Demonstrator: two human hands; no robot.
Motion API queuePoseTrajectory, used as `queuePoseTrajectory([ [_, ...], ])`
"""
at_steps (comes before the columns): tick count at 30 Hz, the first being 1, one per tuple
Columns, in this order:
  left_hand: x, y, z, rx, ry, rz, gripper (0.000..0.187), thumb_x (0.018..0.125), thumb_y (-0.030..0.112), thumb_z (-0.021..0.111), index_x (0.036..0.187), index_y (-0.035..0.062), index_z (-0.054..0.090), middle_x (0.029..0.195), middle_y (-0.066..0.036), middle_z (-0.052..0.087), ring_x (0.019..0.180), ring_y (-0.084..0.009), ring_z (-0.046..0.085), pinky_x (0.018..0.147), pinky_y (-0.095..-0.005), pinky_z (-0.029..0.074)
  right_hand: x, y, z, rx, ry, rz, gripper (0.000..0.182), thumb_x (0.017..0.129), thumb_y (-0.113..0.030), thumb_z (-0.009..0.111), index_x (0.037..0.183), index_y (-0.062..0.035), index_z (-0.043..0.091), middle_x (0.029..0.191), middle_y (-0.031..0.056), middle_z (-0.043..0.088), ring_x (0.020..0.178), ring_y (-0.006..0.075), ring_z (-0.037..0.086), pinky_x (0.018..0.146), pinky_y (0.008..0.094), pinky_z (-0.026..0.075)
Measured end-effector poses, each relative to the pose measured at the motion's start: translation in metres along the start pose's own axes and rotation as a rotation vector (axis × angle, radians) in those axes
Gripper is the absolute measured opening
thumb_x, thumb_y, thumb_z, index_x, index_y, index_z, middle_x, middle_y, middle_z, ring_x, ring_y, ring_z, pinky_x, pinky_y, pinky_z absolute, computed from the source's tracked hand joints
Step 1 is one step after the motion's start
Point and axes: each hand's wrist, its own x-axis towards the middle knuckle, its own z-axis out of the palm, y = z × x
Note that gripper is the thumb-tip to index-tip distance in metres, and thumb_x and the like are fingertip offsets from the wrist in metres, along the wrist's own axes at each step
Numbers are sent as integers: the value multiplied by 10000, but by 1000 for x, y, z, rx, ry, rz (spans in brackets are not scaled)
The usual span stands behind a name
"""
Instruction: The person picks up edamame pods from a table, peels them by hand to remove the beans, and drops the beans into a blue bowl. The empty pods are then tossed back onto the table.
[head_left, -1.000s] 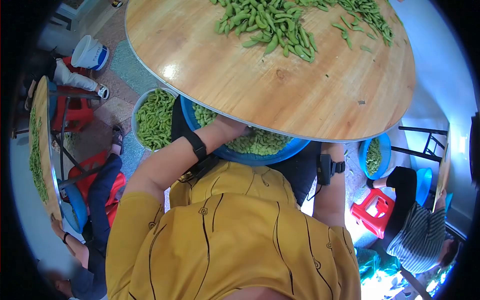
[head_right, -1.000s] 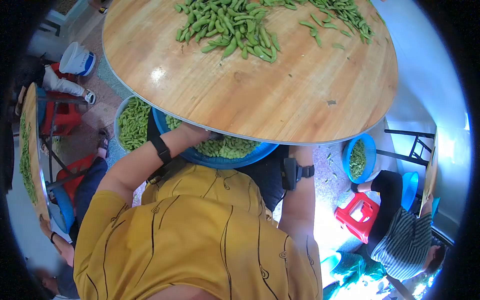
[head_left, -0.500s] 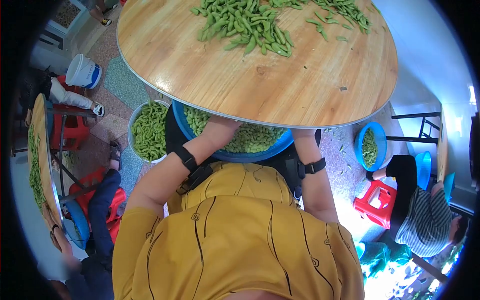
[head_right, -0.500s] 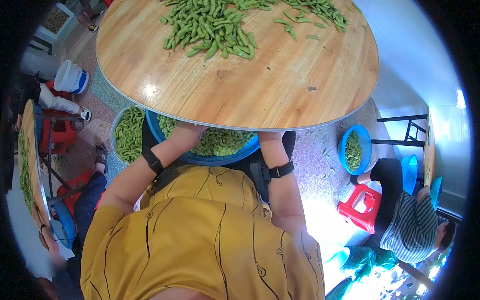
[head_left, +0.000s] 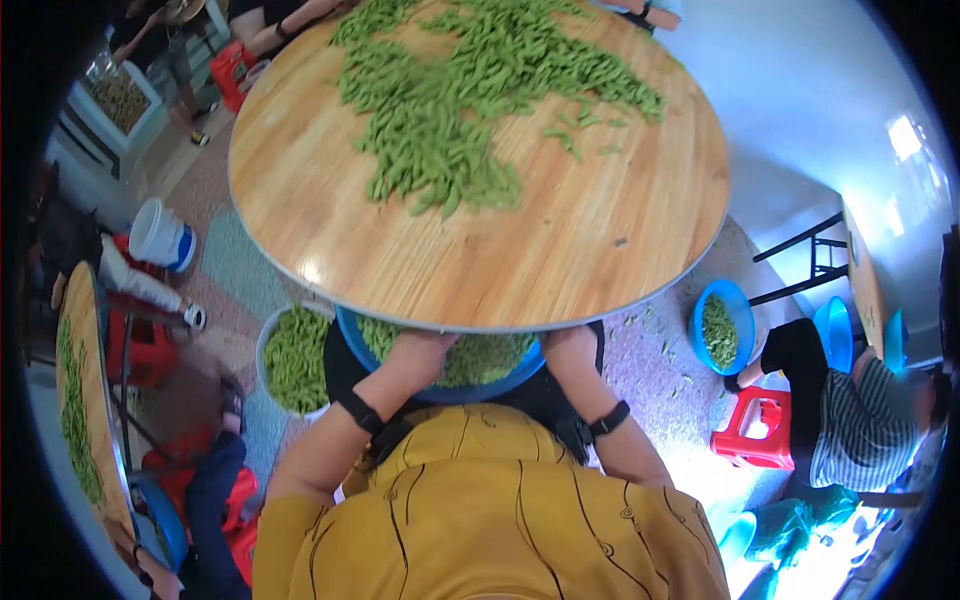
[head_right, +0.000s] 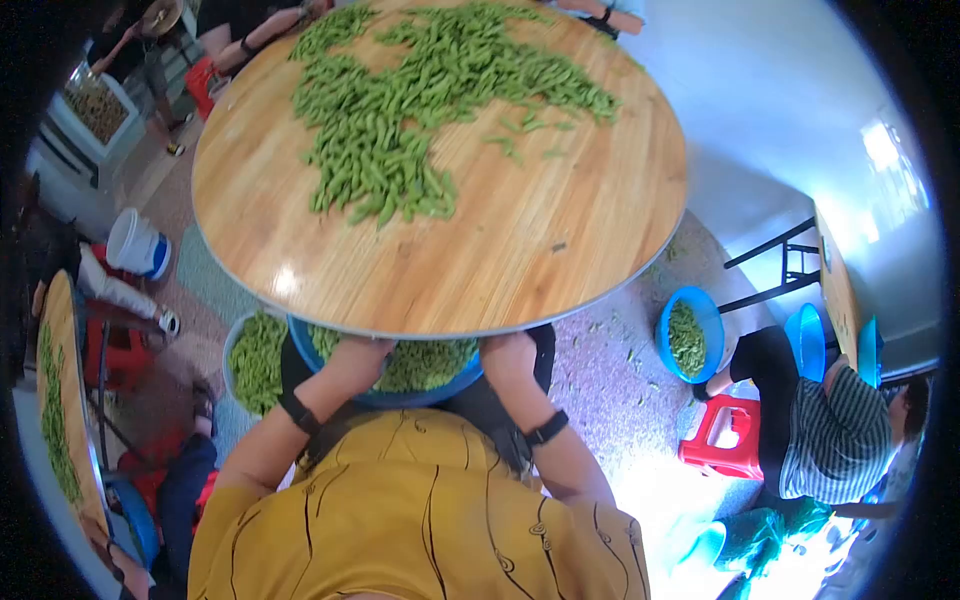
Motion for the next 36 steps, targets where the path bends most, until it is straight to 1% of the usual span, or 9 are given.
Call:
queuePoseTrajectory([
  [4, 2, -2, -30, 135, 93, 98, 353, 722, 89, 584, 1072, 52, 612, 1084, -200, 587, 1038, -364, 565, 856, -461, 470, -30, -17, -65, 187, -299, -60, 348, 773, -209, 632, 1031, 13, 565, 896, 178, 639, 818, 355, 634, 698, 412, 530],
  [10, 6, 19, -114, -45, -660, -47, 351, 698, 135, 667, 1037, 50, 625, 964, -178, 628, 892, -370, 606, 772, -455, 494, -9, -4, -161, 764, -588, -175, 382, 808, -231, 623, 1121, -22, 557, 937, 173, 650, 826, 308, 641, 746, 366, 506],
  [13, 22, 15, -129, -428, -567, 140, 303, 797, 124, 571, 1078, 10, 584, 981, -221, 623, 875, -373, 618, 744, -436, 500, 46, -8, -182, 545, -366, -14, 335, 822, -251, 580, 1088, -47, 597, 931, 205, 647, 870, 356, 629, 774, 402, 498],
  [18, 50, -2, -104, -472, 357, -132, 223, 815, 91, 600, 1031, 43, 624, 835, -172, 615, 755, -361, 611, 672, -391, 497, 194, -2, -167, 299, 214, -129, 290, 813, -252, 573, 1011, -47, 630, 932, 226, 636, 875, 383, 617, 741, 442, 499],
  [25, 44, -3, -90, -316, 442, -129, 272, 746, 66, 618, 1018, 73, 613, 805, -136, 578, 696, -345, 588, 588, -403, 491, 345, 11, -122, -138, 175, 27, 311, 780, -252, 596, 960, -8, 664, 893, 222, 662, 864, 371, 637, 771, 451, 503],
  [27, 41, -6, -85, -346, 446, -111, 280, 743, 59, 612, 1022, 73, 610, 826, -141, 585, 706, -349, 587, 592, -398, 493, 330, -16, -150, -326, -96, 12, 296, 778, -253, 598, 929, -12, 680, 847, 226, 664, 831, 372, 646, 742, 442, 512],
  [32, 43, -5, -94, -554, 415, -133, 281, 837, 25, 521, 1105, 56, 598, 959, -144, 643, 756, -301, 633, 646, -358, 508, 218, -75, -176, 239, 115, -141, 323, 773, -313, 656, 899, -16, 679, 791, 193, 662, 786, 332, 654, 686, 405, 506],
  [34, 45, 7, -108, -1400, 262, -549, 229, 861, 50, 515, 1077, 30, 587, 966, -90, 653, 797, -212, 648, 642, -303, 508, 153, -94, -162, 569, 1, -107, 277, 784, -274, 662, 928, -36, 668, 796, 184, 655, 754, 326, 644, 681, 398, 502],
  [36, 46, 27, -114, -1697, 220, -553, 227, 892, 55, 479, 1095, 24, 576, 961, -82, 645, 812, -190, 638, 650, -294, 508, 97, -111, -140, 827, -84, -98, 245, 783, -199, 659, 975, -48, 650, 840, 181, 647, 753, 328, 637, 677, 412, 497],
])
